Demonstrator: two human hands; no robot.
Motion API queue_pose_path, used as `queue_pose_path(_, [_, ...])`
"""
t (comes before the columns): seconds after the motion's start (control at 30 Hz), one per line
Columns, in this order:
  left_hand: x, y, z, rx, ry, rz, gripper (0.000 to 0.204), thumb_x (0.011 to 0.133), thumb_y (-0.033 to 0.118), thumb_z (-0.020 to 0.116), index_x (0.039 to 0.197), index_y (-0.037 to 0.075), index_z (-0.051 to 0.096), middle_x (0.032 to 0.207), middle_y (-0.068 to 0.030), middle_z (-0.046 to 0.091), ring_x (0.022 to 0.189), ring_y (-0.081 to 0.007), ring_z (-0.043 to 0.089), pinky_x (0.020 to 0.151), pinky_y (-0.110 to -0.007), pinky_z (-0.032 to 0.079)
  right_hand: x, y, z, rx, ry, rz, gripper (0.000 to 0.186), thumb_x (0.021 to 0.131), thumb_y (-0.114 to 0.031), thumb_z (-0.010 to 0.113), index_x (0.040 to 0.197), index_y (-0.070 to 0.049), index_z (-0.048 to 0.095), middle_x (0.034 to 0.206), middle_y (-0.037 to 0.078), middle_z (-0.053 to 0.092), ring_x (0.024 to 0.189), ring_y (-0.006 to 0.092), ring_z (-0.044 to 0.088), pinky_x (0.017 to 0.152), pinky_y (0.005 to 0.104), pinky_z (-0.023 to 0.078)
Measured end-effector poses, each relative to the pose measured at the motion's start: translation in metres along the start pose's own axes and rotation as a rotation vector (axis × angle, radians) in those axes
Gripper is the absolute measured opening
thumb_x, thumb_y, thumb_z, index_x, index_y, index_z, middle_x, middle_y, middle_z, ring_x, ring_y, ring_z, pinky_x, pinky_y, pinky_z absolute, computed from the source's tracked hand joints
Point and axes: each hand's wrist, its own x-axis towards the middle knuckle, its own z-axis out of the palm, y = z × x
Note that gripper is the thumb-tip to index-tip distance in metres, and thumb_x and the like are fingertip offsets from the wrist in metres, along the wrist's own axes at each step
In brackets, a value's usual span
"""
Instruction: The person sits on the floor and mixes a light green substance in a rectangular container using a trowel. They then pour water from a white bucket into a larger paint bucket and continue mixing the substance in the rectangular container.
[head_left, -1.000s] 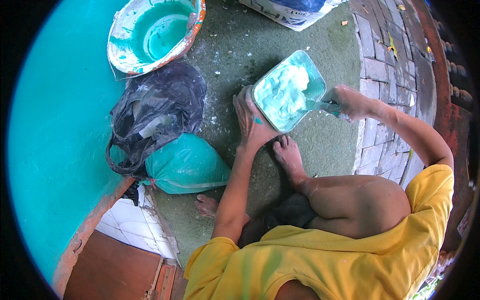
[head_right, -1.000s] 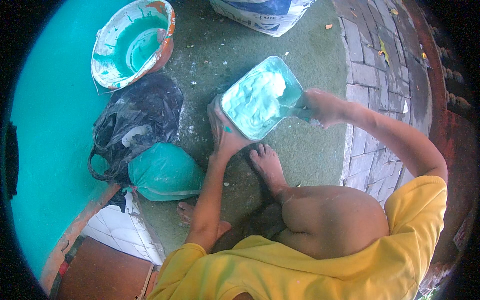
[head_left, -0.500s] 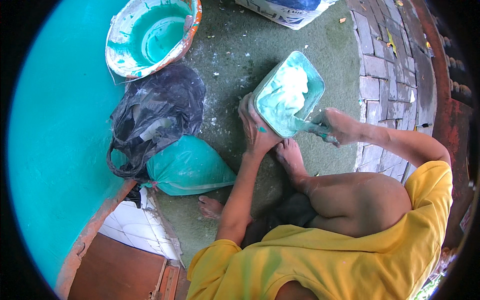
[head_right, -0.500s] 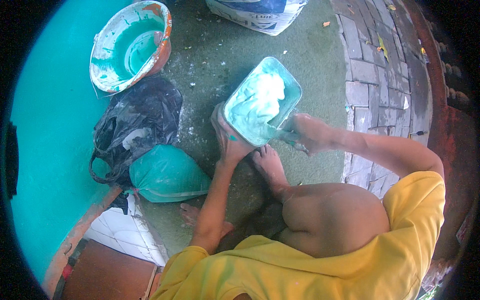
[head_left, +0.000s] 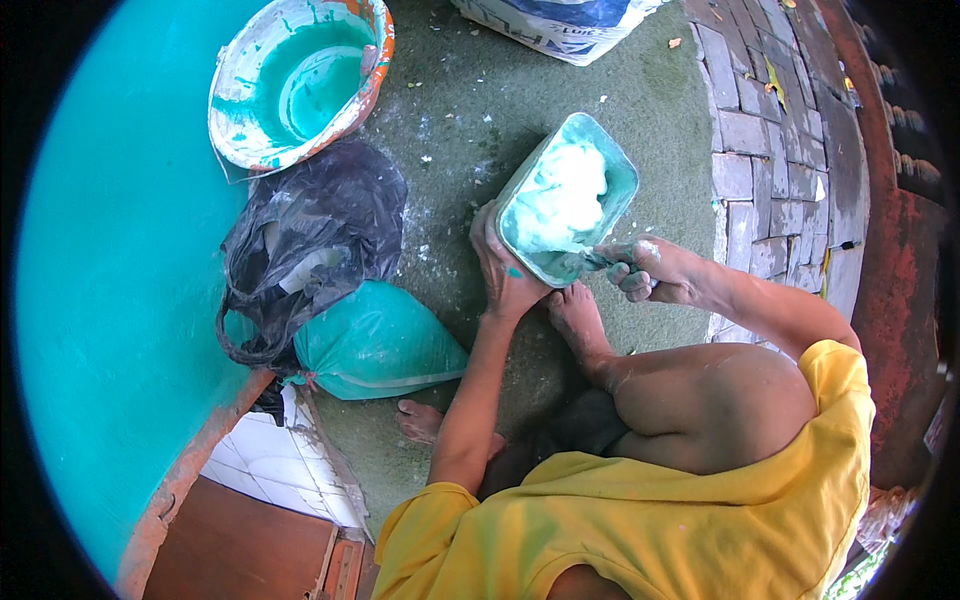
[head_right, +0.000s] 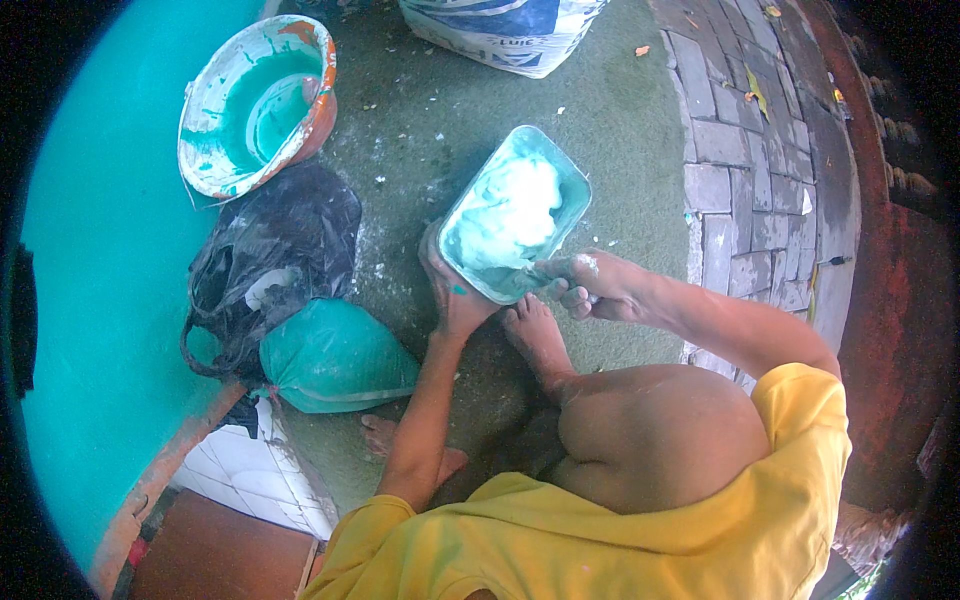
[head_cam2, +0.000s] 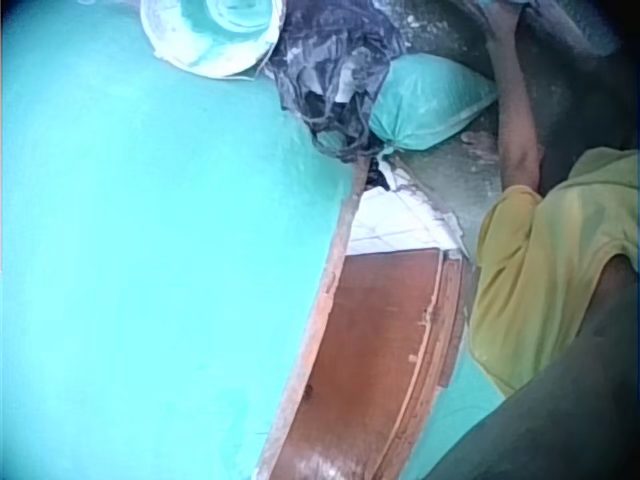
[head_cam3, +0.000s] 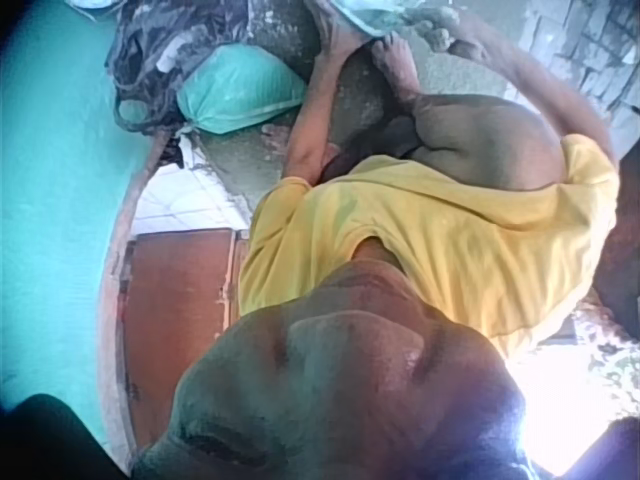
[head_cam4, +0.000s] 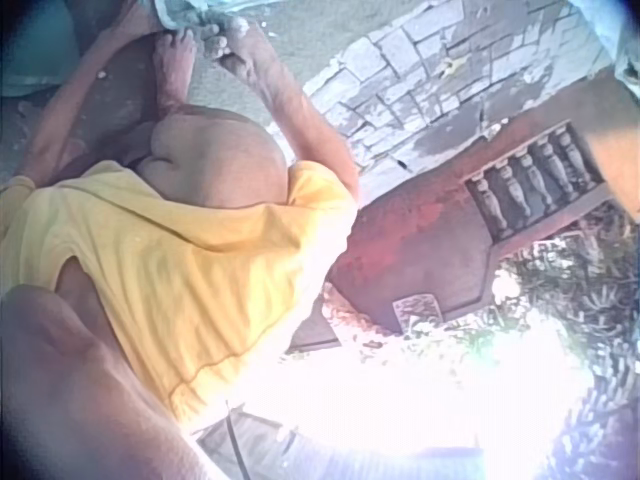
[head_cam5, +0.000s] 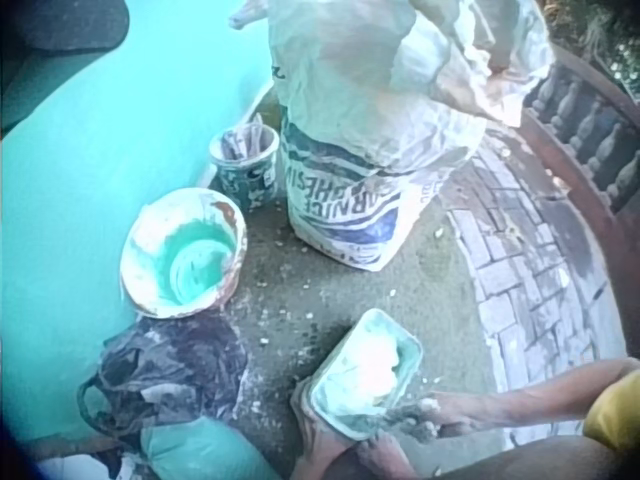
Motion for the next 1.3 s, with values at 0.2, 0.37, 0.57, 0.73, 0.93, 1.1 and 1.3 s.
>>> queue_pose_path(0.2, [-0.005,-0.011,-0.001,-0.026,-0.012,-0.013,0.124,0.050,0.046,0.087,0.137,0.000,0.012,0.132,-0.0252,0.029,0.121,-0.0435,0.034,0.101,-0.056,0.031,0.006,-0.004,-0.008,0.246,-0.011,-0.009,0.025,0.099,-0.013,0.038,0.120,-0.002,0.046,0.070,-0.002,0.045,0.046,0.0005,0.037,0.039,0.0134,0.032])
queue_pose_path(0.37, [-0.008,-0.016,0.000,-0.027,-0.035,-0.033,0.126,0.048,0.045,0.088,0.138,-0.001,0.012,0.134,-0.0259,0.028,0.124,-0.0438,0.032,0.103,-0.055,0.031,-0.013,-0.014,-0.006,0.259,0.041,-0.100,0.031,0.096,-0.007,0.033,0.125,-0.001,0.043,0.069,-0.004,0.044,0.046,0.0001,0.035,0.039,0.0134,0.032])
queue_pose_path(0.57, [-0.021,-0.032,-0.002,-0.047,-0.114,-0.198,0.126,0.047,0.043,0.089,0.137,-0.001,0.012,0.136,-0.0261,0.028,0.125,-0.0425,0.034,0.104,-0.052,0.031,-0.025,-0.022,-0.016,0.100,0.063,-0.184,0.030,0.099,-0.016,0.039,0.121,0.002,0.048,0.065,-0.007,0.045,0.044,-0.0016,0.035,0.037,0.0139,0.030])
queue_pose_path(0.73, [-0.010,-0.031,-0.012,-0.083,-0.191,-0.251,0.125,0.047,0.040,0.089,0.137,-0.001,0.013,0.136,-0.0258,0.029,0.124,-0.0430,0.035,0.103,-0.052,0.033,-0.020,-0.033,-0.024,-0.389,0.266,-0.341,0.030,0.098,-0.025,0.047,0.107,0.001,0.058,0.064,-0.006,0.047,0.044,0.0013,0.039,0.038,0.0176,0.031])
queue_pose_path(0.93, [0.008,-0.030,-0.023,-0.022,-0.250,-0.197,0.123,0.048,0.040,0.089,0.136,0.000,0.012,0.135,-0.0249,0.029,0.124,-0.0435,0.035,0.102,-0.052,0.032,0.007,-0.054,-0.037,-1.637,0.300,-0.773,0.037,0.093,-0.030,0.053,0.076,0.003,0.061,0.069,0.021,0.060,0.062,0.0357,0.063,0.057,0.0438,0.049])
queue_pose_path(1.1, [0.012,-0.035,-0.029,-0.030,-0.257,-0.169,0.124,0.048,0.042,0.088,0.136,-0.001,0.012,0.136,-0.0251,0.030,0.126,-0.0432,0.034,0.107,-0.054,0.027,-0.016,-0.055,-0.006,-2.002,0.495,-0.765,0.023,0.087,-0.020,0.056,0.077,0.000,0.061,0.071,0.020,0.060,0.070,0.0377,0.062,0.062,0.0457,0.050])
queue_pose_path(1.3, [0.007,-0.042,-0.032,-0.006,-0.289,-0.210,0.126,0.048,0.045,0.087,0.136,-0.001,0.009,0.136,-0.0250,0.031,0.128,-0.0423,0.033,0.112,-0.055,0.017,-0.049,-0.060,0.021,-1.830,0.364,-0.894,0.018,0.082,-0.015,0.065,0.084,0.001,0.058,0.074,0.020,0.061,0.072,0.0379,0.061,0.064,0.0454,0.050])
